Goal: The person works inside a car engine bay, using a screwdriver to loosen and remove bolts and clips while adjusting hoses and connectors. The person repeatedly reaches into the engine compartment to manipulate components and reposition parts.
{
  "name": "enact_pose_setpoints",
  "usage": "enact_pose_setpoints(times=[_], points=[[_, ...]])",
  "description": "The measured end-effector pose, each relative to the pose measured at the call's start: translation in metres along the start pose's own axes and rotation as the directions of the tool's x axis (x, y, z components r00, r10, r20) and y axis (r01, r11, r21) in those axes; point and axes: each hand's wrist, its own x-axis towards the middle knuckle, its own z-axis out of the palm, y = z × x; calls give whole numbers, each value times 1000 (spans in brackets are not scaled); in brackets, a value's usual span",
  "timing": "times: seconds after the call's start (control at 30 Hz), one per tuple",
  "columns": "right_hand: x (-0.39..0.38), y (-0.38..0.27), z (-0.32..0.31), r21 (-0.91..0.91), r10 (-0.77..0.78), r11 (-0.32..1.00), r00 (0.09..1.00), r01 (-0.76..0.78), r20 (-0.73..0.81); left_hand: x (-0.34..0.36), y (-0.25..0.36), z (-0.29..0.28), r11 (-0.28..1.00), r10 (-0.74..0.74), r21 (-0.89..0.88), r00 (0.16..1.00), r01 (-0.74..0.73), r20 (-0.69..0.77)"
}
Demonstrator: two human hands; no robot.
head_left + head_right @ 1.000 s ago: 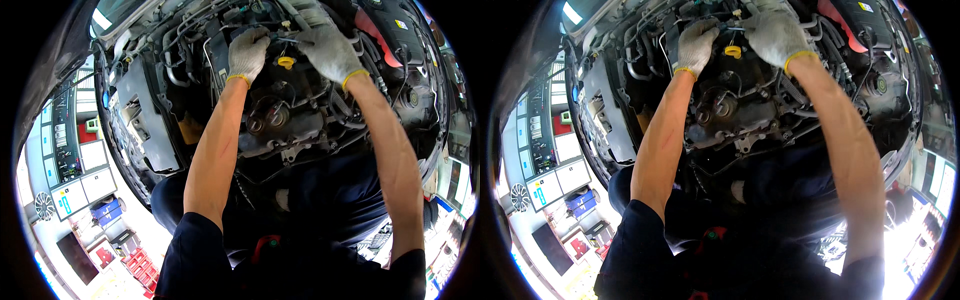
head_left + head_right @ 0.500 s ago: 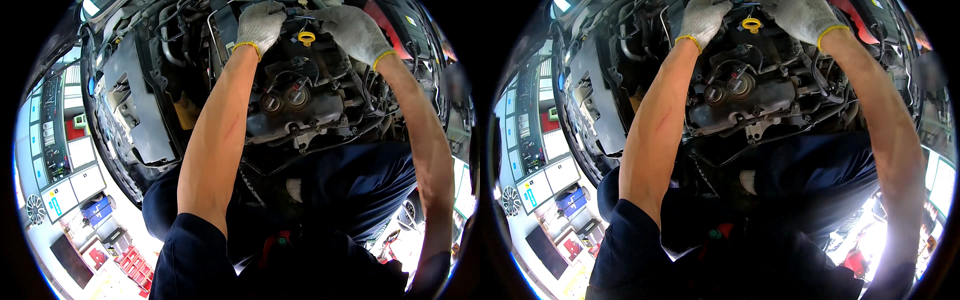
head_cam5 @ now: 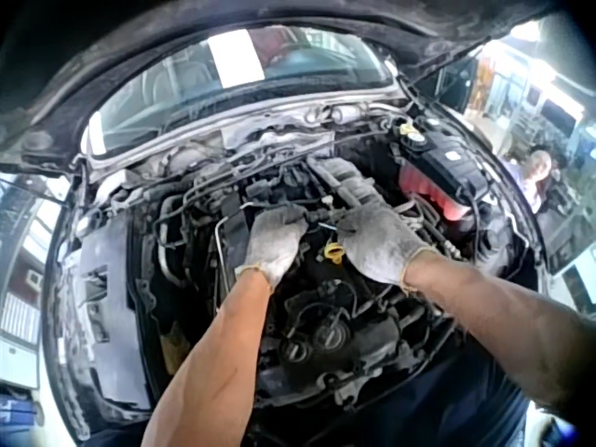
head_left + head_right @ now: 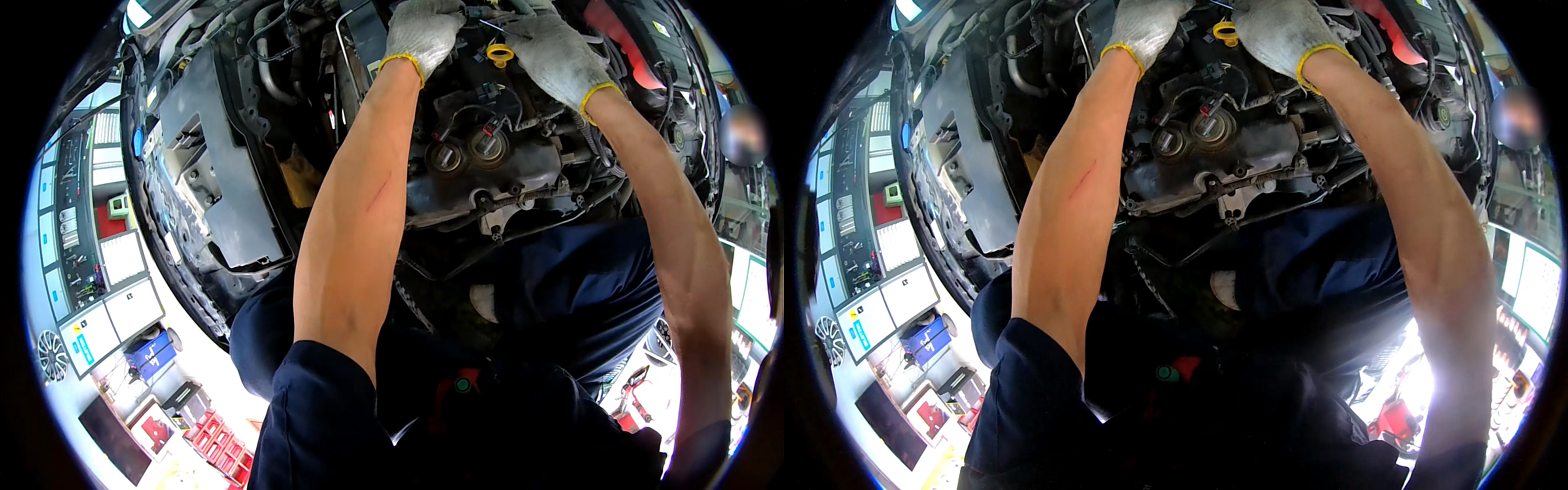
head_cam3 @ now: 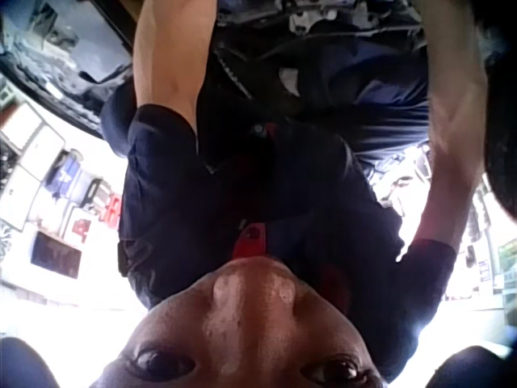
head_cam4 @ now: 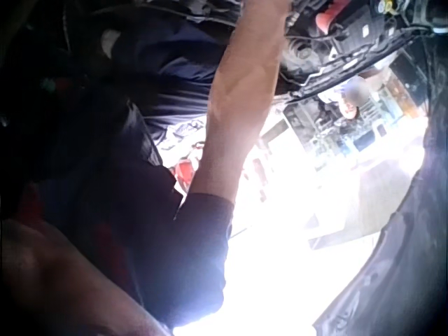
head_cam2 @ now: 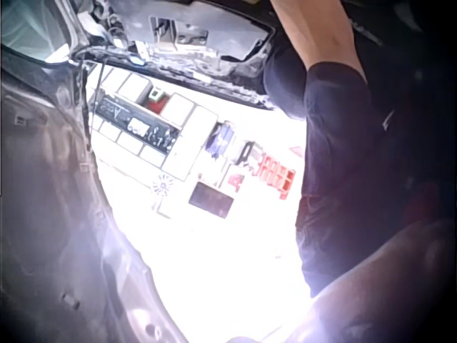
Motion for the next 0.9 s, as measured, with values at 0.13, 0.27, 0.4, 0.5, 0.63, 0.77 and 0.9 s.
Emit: enact_pose_setpoints(times=[0.13, 0.27, 0.4, 0.5, 0.63, 0.77, 0.9], points=[[10, -57, -34, 157, 347, 930, 935, -332, -76, -2, -6, -6, 1000, -11, 3, 1000, 11, 4], [0, -57, -19, 288, 404, 894, 896, -344, -184, -1, -6, -4, 1000, 0, 3, 1000, 0, 7], [-11, -39, 1, 358, 335, 899, 921, -250, -199, 2, -6, 0, 1000, 12, -8, 1000, -12, 7], [-16, -32, 7, 374, 298, 904, 932, -206, -205, 2, -9, 2, 1000, 21, -16, 1000, -21, 3], [-19, -37, 8, 332, 263, 930, 918, -159, -297, -3, -33, 1, 992, 124, 12, 991, -124, -52], [-42, -40, -6, 466, 371, 857, 891, -220, -262, -4, 0, 1, 993, -110, -27, 993, 111, 32], [-37, -38, 7, 534, 439, 805, 865, -258, -243, -7, 5, -4, 987, -126, -93, 991, 130, 52]])
